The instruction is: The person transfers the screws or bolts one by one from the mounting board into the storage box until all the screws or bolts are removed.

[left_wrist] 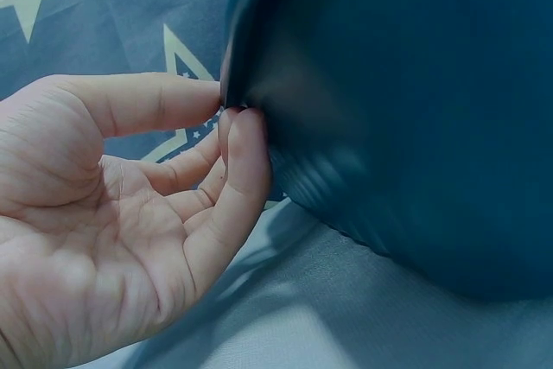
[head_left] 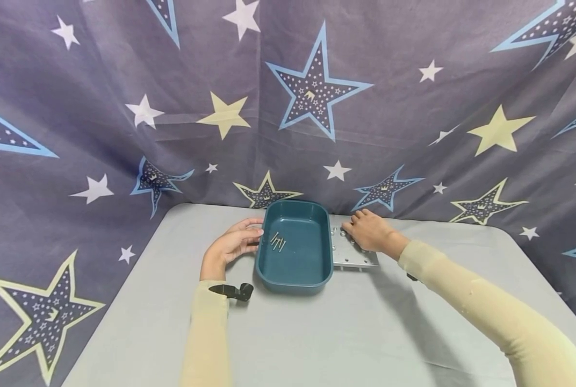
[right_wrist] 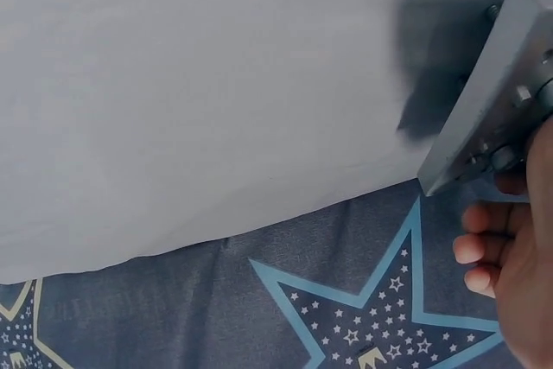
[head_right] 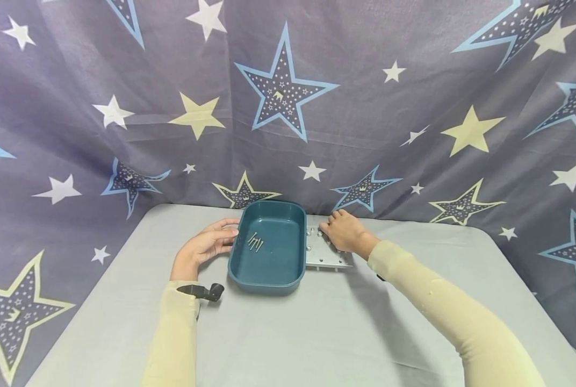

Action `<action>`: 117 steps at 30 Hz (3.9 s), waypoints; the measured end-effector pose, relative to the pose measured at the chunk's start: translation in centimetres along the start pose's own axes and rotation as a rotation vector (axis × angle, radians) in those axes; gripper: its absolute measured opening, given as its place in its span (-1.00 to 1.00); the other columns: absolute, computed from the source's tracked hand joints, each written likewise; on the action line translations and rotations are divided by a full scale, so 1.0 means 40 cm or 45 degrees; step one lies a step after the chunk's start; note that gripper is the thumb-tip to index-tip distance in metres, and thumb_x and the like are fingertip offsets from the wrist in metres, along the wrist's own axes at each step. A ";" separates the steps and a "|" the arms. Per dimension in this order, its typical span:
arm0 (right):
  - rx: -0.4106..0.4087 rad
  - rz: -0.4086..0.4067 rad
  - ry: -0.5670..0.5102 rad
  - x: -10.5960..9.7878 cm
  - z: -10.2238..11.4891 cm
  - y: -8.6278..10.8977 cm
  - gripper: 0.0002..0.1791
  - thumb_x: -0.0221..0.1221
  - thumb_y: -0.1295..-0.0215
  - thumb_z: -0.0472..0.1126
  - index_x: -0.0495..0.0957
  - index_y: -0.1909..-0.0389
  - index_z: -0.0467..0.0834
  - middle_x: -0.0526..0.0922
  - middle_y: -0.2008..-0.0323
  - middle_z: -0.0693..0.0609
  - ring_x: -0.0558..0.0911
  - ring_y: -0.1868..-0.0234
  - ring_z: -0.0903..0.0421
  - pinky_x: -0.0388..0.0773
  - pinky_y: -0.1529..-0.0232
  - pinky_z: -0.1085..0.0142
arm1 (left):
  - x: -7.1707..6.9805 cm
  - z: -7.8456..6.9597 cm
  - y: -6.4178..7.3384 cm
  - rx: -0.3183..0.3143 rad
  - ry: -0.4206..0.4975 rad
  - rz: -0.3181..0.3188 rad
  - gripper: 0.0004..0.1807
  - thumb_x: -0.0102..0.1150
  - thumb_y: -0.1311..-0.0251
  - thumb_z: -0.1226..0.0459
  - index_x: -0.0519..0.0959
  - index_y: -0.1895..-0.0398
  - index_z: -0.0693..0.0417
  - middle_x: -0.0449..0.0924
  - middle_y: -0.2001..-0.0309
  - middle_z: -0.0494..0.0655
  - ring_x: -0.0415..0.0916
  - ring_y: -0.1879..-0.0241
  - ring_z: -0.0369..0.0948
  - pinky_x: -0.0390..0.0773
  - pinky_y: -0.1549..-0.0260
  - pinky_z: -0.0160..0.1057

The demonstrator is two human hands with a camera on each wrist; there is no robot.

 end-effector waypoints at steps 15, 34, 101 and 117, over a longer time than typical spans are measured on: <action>0.030 0.039 0.124 -0.004 0.011 0.000 -0.95 0.03 -0.44 -0.22 0.39 0.21 -0.12 0.63 0.31 -0.10 0.58 0.18 -0.08 0.48 0.01 0.10 | 0.000 -0.003 0.011 0.007 0.001 0.020 -0.38 -0.02 -0.48 0.39 0.08 -0.52 0.33 0.66 0.03 -0.10 0.64 0.04 -0.23 0.64 0.09 -0.26; 0.063 0.069 0.185 0.003 0.012 0.007 -0.94 0.04 -0.47 -0.22 0.36 0.19 -0.12 0.64 0.31 -0.08 0.59 0.20 -0.05 0.46 0.07 0.14 | 0.002 -0.003 0.006 0.011 0.034 0.026 -0.37 -0.01 -0.47 0.40 0.08 -0.52 0.34 0.64 0.04 -0.08 0.64 0.07 -0.22 0.65 0.14 -0.29; 0.056 -0.236 -0.016 -0.006 0.006 0.035 -0.95 0.10 -0.39 -0.35 0.43 0.20 -0.19 0.62 0.31 -0.13 0.57 0.22 -0.09 0.52 0.03 0.09 | 0.010 -0.007 0.003 -0.001 0.013 0.011 -0.40 -0.01 -0.47 0.40 0.12 -0.51 0.30 0.64 0.00 -0.06 0.62 0.02 -0.20 0.64 0.10 -0.24; 0.009 -0.294 0.104 -0.016 0.014 0.034 -0.91 0.20 -0.35 -0.32 0.46 0.25 -0.20 0.63 0.31 -0.10 0.57 0.25 -0.04 0.50 0.15 0.16 | 0.008 -0.007 -0.003 0.006 0.019 0.016 -0.39 -0.02 -0.47 0.40 0.10 -0.52 0.31 0.65 0.01 -0.05 0.63 0.05 -0.21 0.65 0.11 -0.25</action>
Point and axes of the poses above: each hand's wrist, its own y-axis away from the middle knuckle, its own x-axis out of the palm, z = x × y, the point moved 7 cm from there along -y, towards the middle knuckle
